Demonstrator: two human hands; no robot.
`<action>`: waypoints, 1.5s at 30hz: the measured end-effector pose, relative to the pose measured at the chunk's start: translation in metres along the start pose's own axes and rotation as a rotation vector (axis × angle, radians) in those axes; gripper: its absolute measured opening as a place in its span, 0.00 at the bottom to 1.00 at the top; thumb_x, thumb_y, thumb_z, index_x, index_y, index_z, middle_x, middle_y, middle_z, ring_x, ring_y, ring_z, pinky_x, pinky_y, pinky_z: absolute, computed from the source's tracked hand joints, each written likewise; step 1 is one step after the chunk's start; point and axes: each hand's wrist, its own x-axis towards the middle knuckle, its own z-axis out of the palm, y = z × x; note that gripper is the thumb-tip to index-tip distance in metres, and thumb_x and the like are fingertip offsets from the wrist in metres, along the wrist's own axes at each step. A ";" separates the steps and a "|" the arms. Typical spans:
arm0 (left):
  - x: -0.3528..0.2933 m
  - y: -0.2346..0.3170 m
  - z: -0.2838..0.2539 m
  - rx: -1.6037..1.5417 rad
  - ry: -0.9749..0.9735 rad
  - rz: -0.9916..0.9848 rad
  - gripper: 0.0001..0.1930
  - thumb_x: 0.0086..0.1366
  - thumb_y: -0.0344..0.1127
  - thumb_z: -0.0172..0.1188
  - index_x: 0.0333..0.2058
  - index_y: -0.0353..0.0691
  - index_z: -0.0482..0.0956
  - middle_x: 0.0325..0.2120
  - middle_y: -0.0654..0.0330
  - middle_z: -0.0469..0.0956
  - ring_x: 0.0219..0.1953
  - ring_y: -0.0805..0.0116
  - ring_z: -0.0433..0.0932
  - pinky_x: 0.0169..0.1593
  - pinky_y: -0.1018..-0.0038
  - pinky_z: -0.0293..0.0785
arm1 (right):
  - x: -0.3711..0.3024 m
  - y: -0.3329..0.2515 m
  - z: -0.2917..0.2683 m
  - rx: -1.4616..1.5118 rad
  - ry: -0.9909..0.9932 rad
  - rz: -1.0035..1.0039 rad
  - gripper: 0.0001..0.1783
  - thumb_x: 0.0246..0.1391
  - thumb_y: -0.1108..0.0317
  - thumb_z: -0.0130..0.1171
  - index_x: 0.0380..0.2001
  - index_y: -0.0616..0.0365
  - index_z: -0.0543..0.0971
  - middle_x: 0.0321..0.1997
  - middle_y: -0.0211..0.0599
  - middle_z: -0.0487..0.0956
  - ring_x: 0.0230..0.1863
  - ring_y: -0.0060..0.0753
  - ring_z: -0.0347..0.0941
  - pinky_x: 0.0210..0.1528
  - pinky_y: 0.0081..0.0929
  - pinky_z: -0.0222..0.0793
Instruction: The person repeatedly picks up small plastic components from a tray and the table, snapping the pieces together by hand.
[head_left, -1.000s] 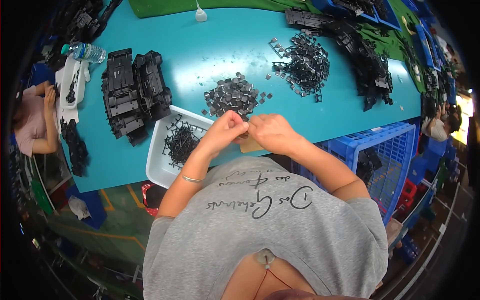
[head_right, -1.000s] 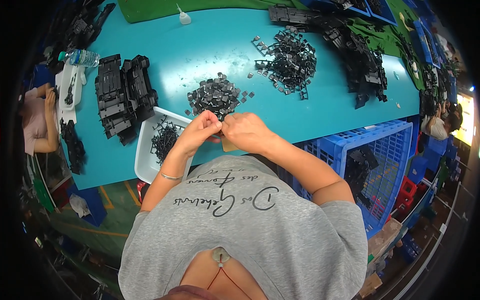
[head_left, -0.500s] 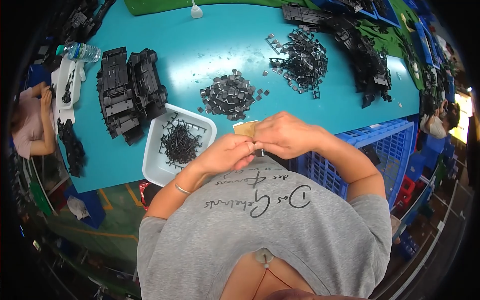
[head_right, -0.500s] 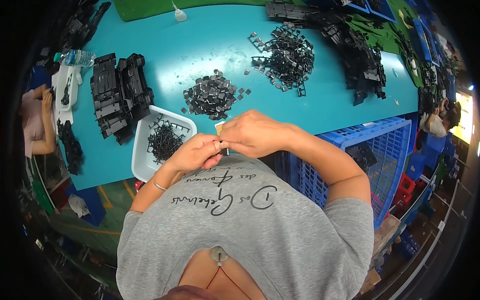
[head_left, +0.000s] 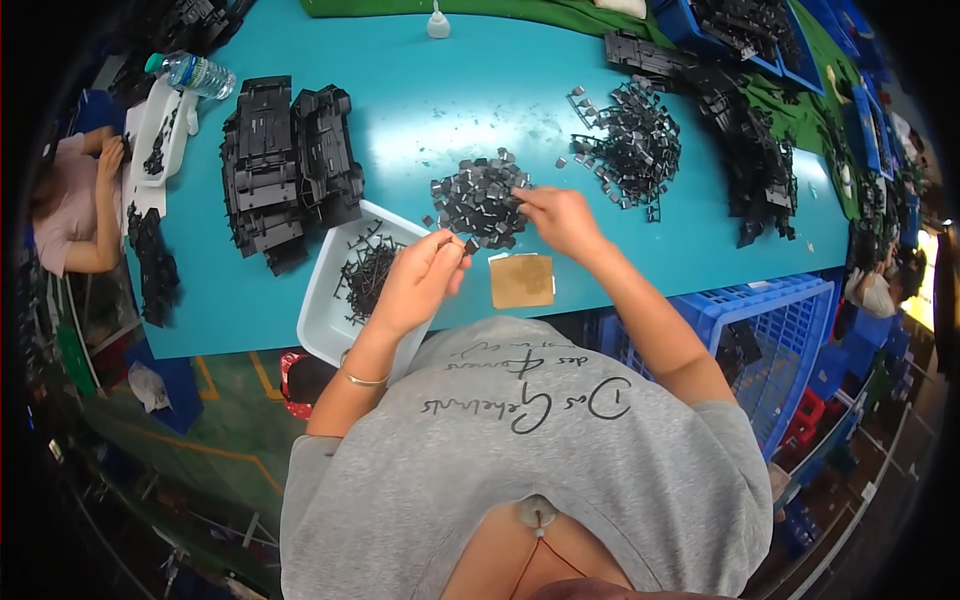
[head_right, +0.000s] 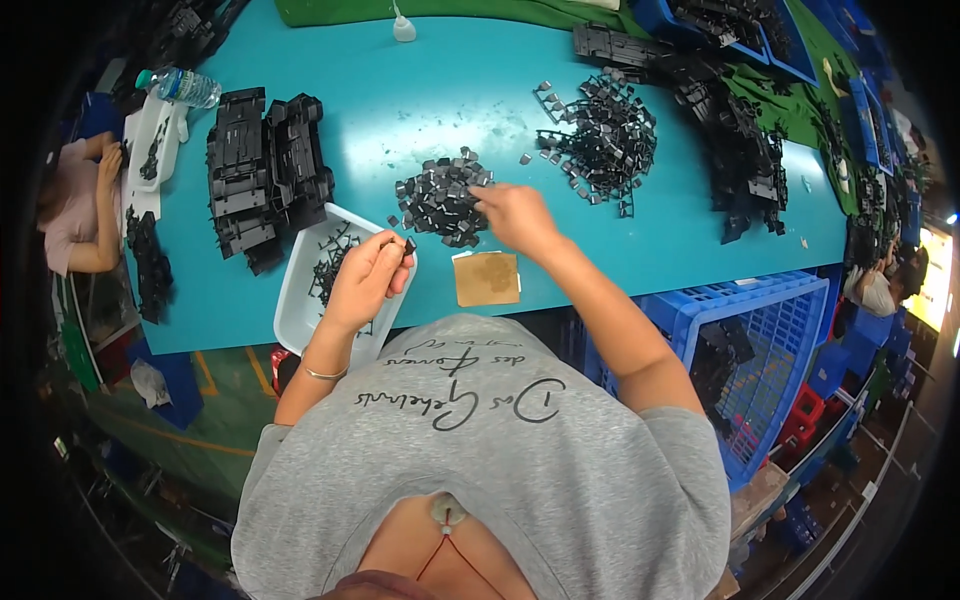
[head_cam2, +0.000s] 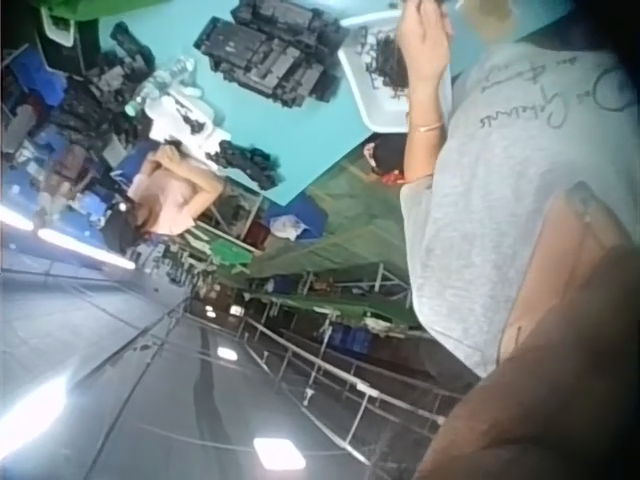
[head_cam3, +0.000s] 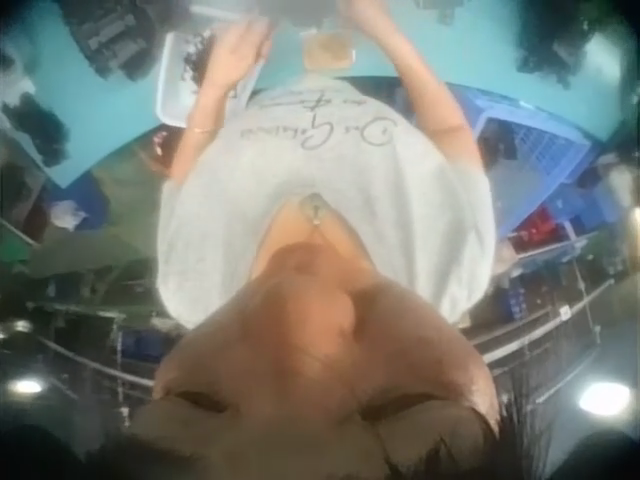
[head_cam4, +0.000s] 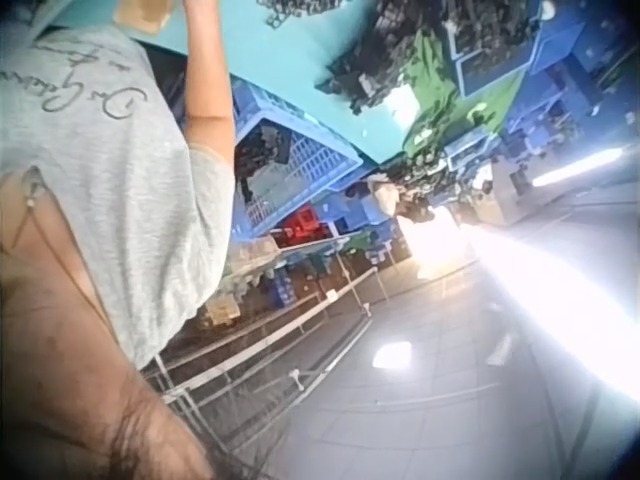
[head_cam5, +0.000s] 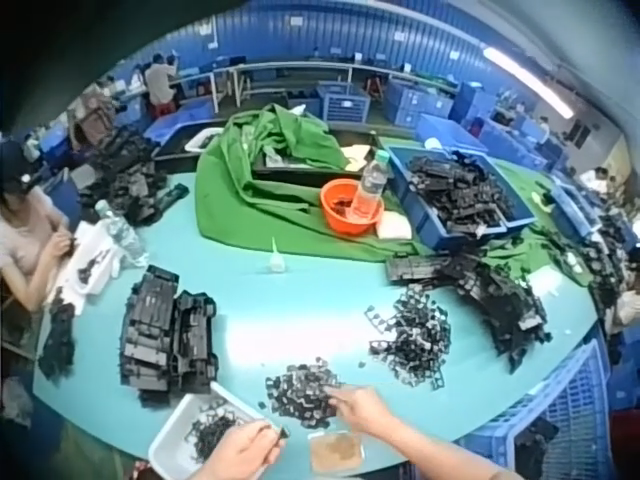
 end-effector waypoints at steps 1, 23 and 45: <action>0.001 -0.004 0.001 0.056 0.024 0.017 0.14 0.65 0.38 0.45 0.26 0.36 0.71 0.12 0.66 0.68 0.17 0.81 0.66 0.21 0.80 0.61 | 0.003 -0.003 0.008 -0.275 -0.020 -0.051 0.12 0.48 0.66 0.55 0.33 0.63 0.78 0.29 0.45 0.77 0.28 0.39 0.74 0.30 0.30 0.68; -0.053 -0.026 -0.044 0.877 0.177 -0.056 0.06 0.51 0.31 0.55 0.26 0.37 0.77 0.16 0.56 0.75 0.19 0.60 0.74 0.25 0.71 0.69 | -0.007 0.023 0.008 0.049 0.153 0.021 0.17 0.44 0.66 0.58 0.40 0.56 0.76 0.24 0.32 0.74 0.28 0.36 0.73 0.30 0.29 0.69; -0.018 -0.007 -0.014 0.308 -0.035 -0.013 0.11 0.58 0.35 0.54 0.38 0.36 0.75 0.20 0.62 0.74 0.22 0.76 0.72 0.26 0.79 0.67 | -0.030 -0.001 -0.101 0.059 0.380 -0.234 0.06 0.46 0.80 0.53 0.28 0.61 0.77 0.31 0.35 0.73 0.33 0.33 0.70 0.36 0.22 0.67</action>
